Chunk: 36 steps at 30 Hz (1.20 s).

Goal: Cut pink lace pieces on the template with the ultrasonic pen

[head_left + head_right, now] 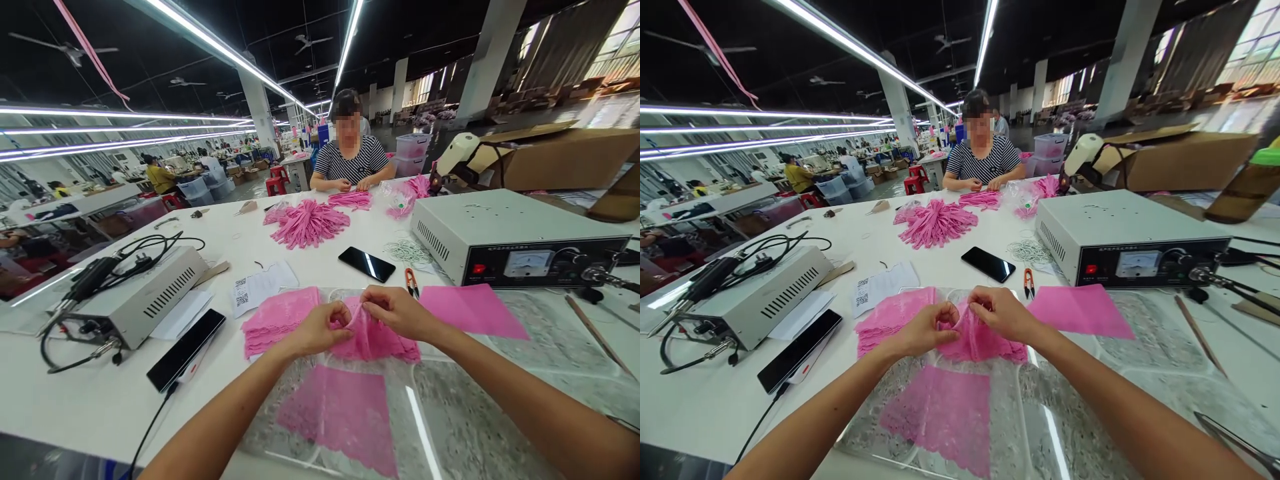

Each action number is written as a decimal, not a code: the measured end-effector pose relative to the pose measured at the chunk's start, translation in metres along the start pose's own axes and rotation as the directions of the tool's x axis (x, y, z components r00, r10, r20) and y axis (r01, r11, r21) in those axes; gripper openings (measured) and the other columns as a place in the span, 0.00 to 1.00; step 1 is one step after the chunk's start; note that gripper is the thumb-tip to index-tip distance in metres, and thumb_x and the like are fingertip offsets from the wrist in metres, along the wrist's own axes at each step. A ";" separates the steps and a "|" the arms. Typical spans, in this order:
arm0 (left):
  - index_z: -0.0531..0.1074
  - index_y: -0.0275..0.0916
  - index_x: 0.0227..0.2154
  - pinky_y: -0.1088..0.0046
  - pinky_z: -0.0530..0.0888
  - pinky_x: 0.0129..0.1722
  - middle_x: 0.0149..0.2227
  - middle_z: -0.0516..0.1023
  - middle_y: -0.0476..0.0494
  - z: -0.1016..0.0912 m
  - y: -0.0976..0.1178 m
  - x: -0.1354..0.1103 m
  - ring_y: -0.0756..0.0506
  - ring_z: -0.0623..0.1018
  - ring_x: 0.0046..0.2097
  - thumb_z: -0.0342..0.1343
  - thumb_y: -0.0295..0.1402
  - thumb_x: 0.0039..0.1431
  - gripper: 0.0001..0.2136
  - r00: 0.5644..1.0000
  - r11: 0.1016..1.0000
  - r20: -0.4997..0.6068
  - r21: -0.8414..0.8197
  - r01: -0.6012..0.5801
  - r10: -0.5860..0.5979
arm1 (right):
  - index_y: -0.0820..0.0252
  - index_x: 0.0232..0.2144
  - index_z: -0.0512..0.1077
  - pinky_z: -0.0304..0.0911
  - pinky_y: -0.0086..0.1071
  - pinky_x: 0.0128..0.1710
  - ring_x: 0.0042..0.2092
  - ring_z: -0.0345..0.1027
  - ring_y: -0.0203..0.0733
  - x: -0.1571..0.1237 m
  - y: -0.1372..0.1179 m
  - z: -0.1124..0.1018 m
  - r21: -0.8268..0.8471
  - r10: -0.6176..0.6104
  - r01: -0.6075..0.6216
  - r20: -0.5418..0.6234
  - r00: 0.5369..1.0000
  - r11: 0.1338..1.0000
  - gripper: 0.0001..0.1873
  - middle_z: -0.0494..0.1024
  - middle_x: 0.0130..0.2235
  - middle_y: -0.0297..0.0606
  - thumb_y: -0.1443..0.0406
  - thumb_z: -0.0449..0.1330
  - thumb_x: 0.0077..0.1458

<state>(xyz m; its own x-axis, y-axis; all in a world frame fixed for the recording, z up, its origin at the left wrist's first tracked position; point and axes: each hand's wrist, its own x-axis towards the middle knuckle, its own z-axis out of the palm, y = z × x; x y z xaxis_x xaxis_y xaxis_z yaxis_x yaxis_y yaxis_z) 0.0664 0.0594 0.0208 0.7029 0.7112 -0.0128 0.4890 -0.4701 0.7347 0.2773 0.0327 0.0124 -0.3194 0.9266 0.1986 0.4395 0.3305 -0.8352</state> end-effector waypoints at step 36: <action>0.70 0.37 0.28 0.70 0.72 0.42 0.37 0.76 0.43 0.072 0.059 0.015 0.46 0.76 0.41 0.57 0.26 0.55 0.02 0.973 0.973 0.033 -0.005 -0.230 0.230 | 0.58 0.31 0.72 0.61 0.32 0.28 0.29 0.63 0.39 -0.118 0.017 -0.060 0.122 0.120 -0.100 -0.163 0.979 0.987 0.15 0.70 0.28 0.35 0.54 0.55 0.59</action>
<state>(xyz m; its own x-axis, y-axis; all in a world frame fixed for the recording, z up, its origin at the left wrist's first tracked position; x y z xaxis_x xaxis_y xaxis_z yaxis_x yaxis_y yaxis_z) 0.1433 0.0042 0.0152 0.8135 0.5659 0.1342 0.3114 -0.6187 0.7213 0.3732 -0.0604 0.0055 -0.1229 0.9763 0.1782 0.3638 0.2114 -0.9072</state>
